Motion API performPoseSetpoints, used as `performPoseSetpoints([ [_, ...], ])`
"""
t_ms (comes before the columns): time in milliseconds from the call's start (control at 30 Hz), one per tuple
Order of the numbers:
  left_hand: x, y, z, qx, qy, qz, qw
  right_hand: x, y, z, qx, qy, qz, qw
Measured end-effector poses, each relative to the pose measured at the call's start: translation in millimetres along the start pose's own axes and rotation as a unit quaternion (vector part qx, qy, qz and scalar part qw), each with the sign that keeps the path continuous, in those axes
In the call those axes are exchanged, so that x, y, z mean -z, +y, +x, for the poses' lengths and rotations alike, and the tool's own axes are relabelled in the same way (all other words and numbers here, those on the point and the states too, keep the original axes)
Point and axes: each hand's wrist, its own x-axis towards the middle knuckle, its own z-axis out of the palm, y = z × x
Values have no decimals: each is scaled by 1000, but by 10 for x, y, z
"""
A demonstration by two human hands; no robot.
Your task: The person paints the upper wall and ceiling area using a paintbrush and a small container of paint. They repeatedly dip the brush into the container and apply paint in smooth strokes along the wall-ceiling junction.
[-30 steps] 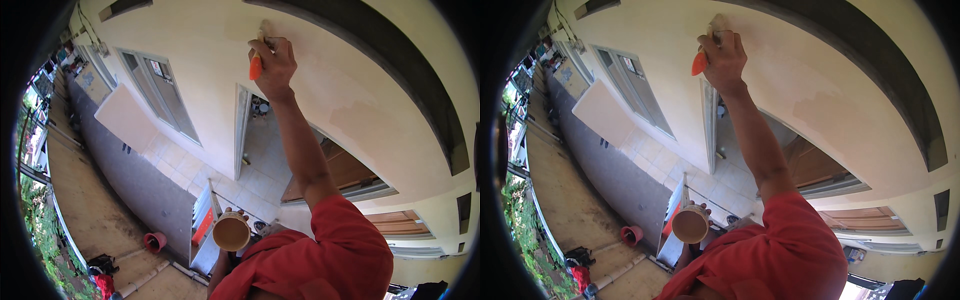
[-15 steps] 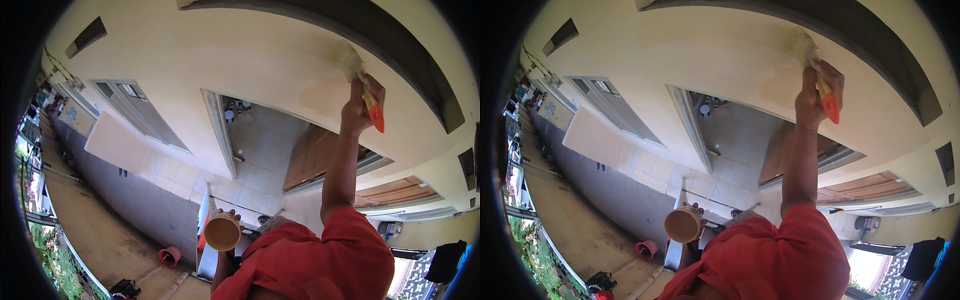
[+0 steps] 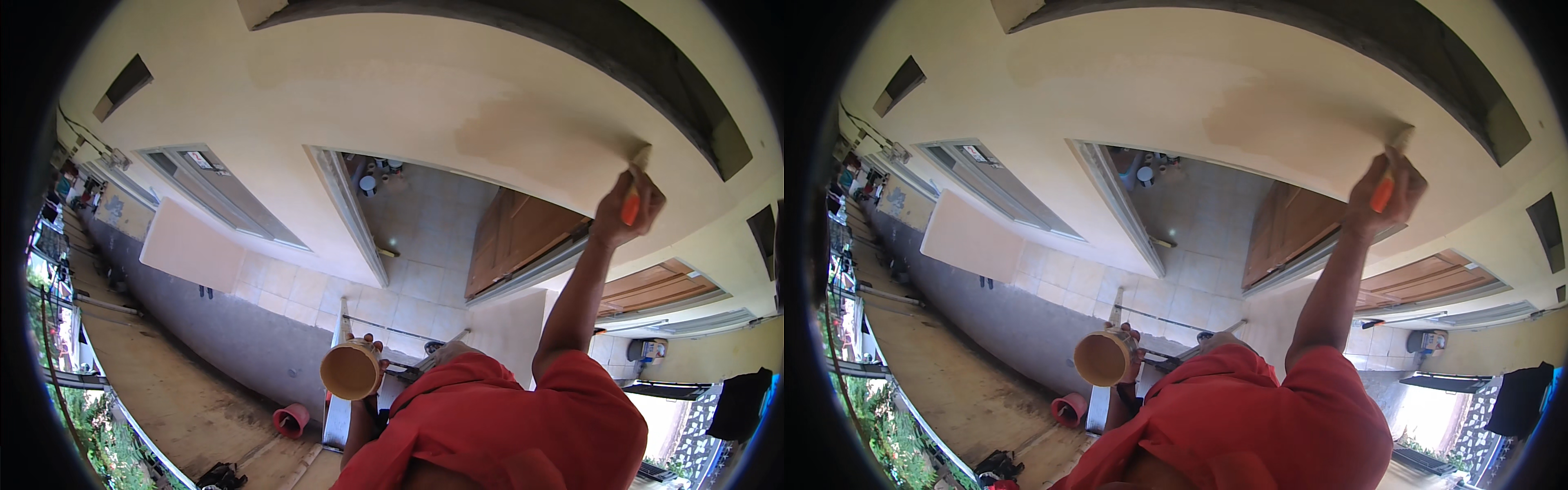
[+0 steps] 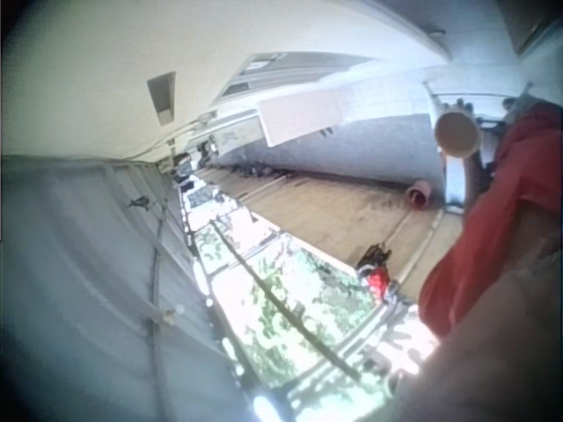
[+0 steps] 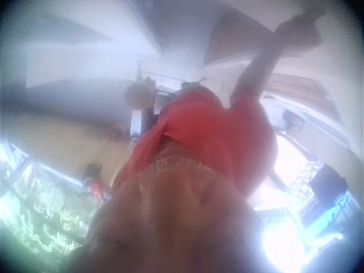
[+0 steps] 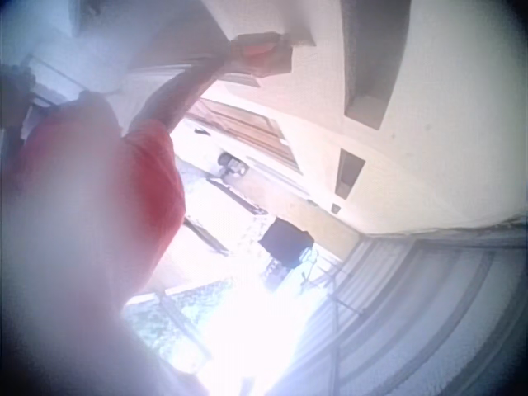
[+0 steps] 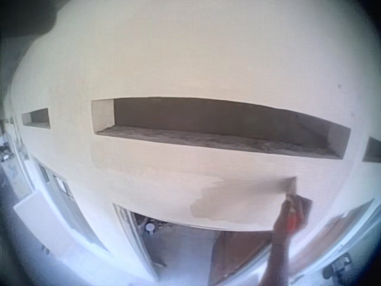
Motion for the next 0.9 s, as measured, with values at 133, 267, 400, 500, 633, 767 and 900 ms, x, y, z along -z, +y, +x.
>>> performPoseSetpoints([
  [133, -23, -10, 17, 6, -9, -18, 1000, -545, -695, -542, 99, -41, 2, 994],
  [267, 54, 27, -27, -2, -20, -8, 1000, -1004, -1506, -783, 109, -61, 60, 990],
  [400, 63, 19, -30, -6, -21, -21, 1000, -1295, -2057, -964, 116, -91, 171, 974],
  [500, 57, 20, -9, -2, -21, -22, 1000, -1339, -2295, -985, 116, -115, 257, 953],
  [633, 9, 31, 11, 4, -35, -39, 999, -1256, -2213, -836, 48, -132, 371, 918],
  [767, -43, 15, 20, 3, -44, -31, 999, -1098, -1567, -555, -48, -130, 371, 918],
  [900, -32, 12, -1, 9, -31, -51, 998, -793, -964, -477, -59, -98, 326, 938],
])
